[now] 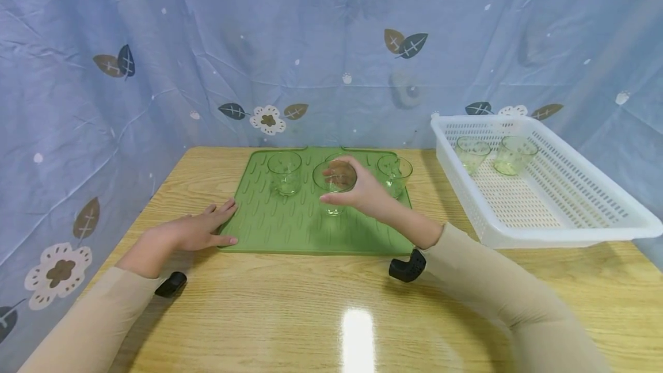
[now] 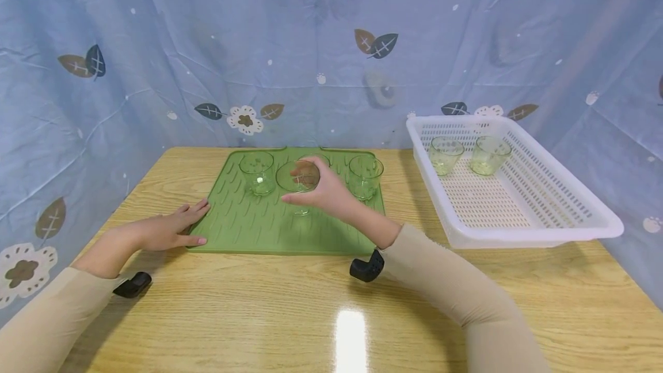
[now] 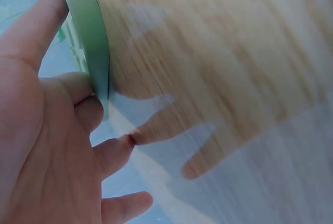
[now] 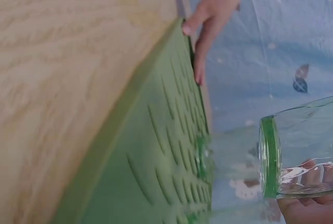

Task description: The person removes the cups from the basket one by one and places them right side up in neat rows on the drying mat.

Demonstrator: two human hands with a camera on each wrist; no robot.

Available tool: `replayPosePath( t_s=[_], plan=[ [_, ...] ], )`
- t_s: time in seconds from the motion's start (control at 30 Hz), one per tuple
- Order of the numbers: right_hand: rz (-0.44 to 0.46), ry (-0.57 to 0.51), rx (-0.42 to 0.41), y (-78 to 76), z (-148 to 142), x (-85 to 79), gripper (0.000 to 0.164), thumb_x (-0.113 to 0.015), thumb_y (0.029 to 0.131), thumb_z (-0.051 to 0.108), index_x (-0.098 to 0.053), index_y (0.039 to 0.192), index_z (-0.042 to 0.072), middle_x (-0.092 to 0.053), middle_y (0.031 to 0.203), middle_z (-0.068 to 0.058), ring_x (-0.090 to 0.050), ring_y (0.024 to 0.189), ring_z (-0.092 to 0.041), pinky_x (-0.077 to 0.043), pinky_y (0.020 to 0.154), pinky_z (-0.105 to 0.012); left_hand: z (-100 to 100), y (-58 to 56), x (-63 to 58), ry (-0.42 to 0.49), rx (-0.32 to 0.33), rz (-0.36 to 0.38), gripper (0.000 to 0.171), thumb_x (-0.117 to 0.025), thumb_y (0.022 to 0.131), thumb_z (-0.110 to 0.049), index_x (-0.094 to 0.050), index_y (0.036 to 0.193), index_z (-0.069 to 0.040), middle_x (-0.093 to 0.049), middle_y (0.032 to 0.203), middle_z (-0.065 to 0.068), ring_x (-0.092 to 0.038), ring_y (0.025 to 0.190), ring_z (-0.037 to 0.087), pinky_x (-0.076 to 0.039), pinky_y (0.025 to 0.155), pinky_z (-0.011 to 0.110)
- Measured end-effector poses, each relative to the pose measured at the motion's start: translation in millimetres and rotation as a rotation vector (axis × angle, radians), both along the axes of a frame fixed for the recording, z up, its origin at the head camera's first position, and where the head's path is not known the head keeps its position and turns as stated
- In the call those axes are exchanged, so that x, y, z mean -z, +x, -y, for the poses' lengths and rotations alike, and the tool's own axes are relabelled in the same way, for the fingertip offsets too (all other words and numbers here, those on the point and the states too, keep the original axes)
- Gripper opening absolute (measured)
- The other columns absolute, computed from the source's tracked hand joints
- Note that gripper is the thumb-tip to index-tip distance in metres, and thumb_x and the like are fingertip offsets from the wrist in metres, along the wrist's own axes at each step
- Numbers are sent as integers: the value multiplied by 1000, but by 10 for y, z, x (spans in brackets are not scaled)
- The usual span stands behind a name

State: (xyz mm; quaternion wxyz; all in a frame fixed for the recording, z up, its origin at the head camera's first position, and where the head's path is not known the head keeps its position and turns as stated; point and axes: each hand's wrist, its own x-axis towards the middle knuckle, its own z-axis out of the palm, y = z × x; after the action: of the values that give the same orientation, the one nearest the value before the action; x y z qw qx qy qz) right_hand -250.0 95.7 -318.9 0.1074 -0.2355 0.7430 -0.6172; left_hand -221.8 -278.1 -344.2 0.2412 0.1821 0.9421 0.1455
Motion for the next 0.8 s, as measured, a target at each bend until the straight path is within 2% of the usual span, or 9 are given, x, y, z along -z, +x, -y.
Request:
replayPosePath(
  t_s=[0.07, 0.37, 0.6, 0.8],
  plan=[
    [1, -11, -9, 6, 71, 31, 71, -81, 88, 2, -41, 146, 3, -56, 144, -16, -51, 137, -30, -41, 114, -42, 4, 3, 3, -2, 1, -5, 99, -59, 100, -58, -11, 164, 2, 1, 169, 24, 2, 148, 58, -12, 105, 83],
    [35, -21, -31, 36, 322, 171, 74, -81, 87, 1, -40, 148, 3, -57, 142, -12, -52, 134, -28, -43, 112, -40, -4, 20, -6, 13, -2, -3, 99, -59, 100, -57, -11, 163, 2, 1, 169, 24, 3, 148, 57, -7, 105, 83],
    [22, -34, -66, -6, 488, 286, 78, -82, 86, 0, -36, 149, -4, -51, 148, -22, -50, 137, -30, -40, 114, -35, -12, 14, -16, 6, -2, -6, 99, -59, 100, -56, -11, 164, 1, 1, 169, 24, 2, 147, 58, -13, 105, 82],
    [43, -28, -86, -34, 624, 379, 84, -84, 83, 0, -35, 151, -2, -50, 150, -20, -46, 141, -27, -37, 116, -34, -15, 18, -19, 10, -1, 1, 98, -59, 100, -56, -11, 164, 2, 1, 169, 24, 2, 148, 58, -16, 106, 82]
  ],
)
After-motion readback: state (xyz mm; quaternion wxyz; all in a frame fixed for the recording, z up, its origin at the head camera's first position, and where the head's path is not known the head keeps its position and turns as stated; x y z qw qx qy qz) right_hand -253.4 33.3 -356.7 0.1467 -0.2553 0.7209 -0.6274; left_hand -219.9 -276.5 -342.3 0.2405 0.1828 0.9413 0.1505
